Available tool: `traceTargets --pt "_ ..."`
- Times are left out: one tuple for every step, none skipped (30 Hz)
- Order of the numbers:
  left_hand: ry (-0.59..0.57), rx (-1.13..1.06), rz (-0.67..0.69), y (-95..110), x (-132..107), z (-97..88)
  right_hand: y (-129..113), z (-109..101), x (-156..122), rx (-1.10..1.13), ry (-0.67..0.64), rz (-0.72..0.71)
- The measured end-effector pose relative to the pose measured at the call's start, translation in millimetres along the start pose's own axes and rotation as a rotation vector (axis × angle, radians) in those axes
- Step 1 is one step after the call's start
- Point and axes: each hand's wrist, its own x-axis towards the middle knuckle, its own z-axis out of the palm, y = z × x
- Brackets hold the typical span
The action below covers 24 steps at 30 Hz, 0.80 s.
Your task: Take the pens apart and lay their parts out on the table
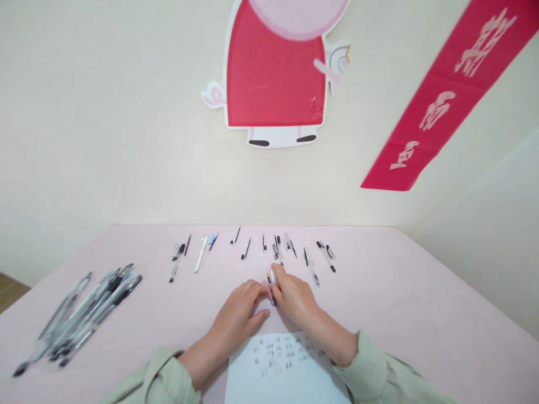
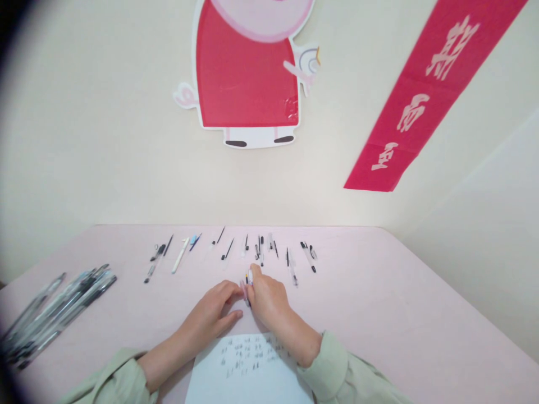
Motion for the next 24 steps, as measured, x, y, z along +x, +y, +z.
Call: traceTargets --pt "0.005 0.003 0.011 -0.5 1.8 0.0 1.3 0.0 0.7 0.013 0.008 -0.002" --pt "0.01 0.006 0.019 -0.9 3.9 0.0 2.3 -0.1 1.2 0.026 0.017 -0.006" --pt "0.014 0.012 0.024 -1.1 6.3 0.2 3.0 -0.3 1.5 0.039 0.026 -0.011" --pt "0.02 0.019 0.026 -1.2 8.9 0.5 3.6 -0.8 1.8 0.051 0.032 -0.018" --pt "0.029 0.027 0.026 -1.3 11.5 0.9 4.0 -1.3 2.2 0.063 0.038 -0.022" --pt "0.042 0.035 0.025 -1.4 13.9 1.6 4.4 -1.9 2.5 0.072 0.044 -0.024" --pt "0.057 0.043 0.023 -1.9 16.0 2.3 4.6 -2.5 2.9 0.079 0.051 -0.024" --pt "0.072 0.049 0.022 -2.6 17.9 3.2 4.9 -2.8 3.4 0.084 0.057 -0.023" --pt "0.085 0.053 0.021 -3.6 19.3 4.1 5.2 -2.9 3.8 0.089 0.065 -0.022" --pt "0.094 0.055 0.024 -4.8 20.3 5.0 5.6 -2.7 4.3 0.093 0.073 -0.022" --pt "0.1 0.053 0.027 -6.2 20.8 5.9 6.1 -2.2 4.8 0.099 0.081 -0.022" --pt "0.107 0.048 0.029 -7.5 21.0 6.6 6.9 -1.4 5.4 0.108 0.09 -0.024" --pt "0.114 0.04 0.029 -8.6 20.7 7.0 8.0 -0.4 6.0 0.122 0.103 -0.021" --pt "0.119 0.031 0.024 -9.4 20.0 7.1 9.5 0.9 6.7 0.146 0.119 -0.013" --pt "0.127 0.023 0.015 -9.9 18.8 6.7 11.3 2.3 7.5 0.18 0.137 -0.002" --pt "0.136 0.015 0.002 -10.0 17.1 5.7 13.5 3.9 8.4 0.221 0.159 0.01" --pt "0.147 0.006 -0.013 -9.9 14.9 4.1 15.7 5.4 9.4 0.265 0.181 0.019" --pt "0.163 -0.004 -0.027 -9.8 12.1 1.6 17.9 6.9 10.4 0.307 0.2 0.026" --pt "0.183 -0.012 -0.042 -9.9 8.9 -1.7 19.9 8.3 11.6 0.336 0.219 0.028" --pt "0.208 -0.016 -0.058 -10.5 5.1 -5.8 21.5 9.4 12.7 0.354 0.231 0.028" --pt "0.235 -0.01 -0.077 -11.7 0.6 -10.8 22.6 10.2 13.7 0.362 0.244 0.028" --pt "0.265 0.011 -0.101 -13.7 -4.6 -16.5 23.3 10.7 14.6 0.371 0.251 0.02" --pt "0.295 0.051 -0.128 -16.5 -10.5 -22.9 23.8 11.0 15.2 0.382 0.252 0.009" --pt "0.322 0.111 -0.156 -20.1 -17.4 -29.9 24.1 11.2 15.6 0.392 0.252 -0.003"
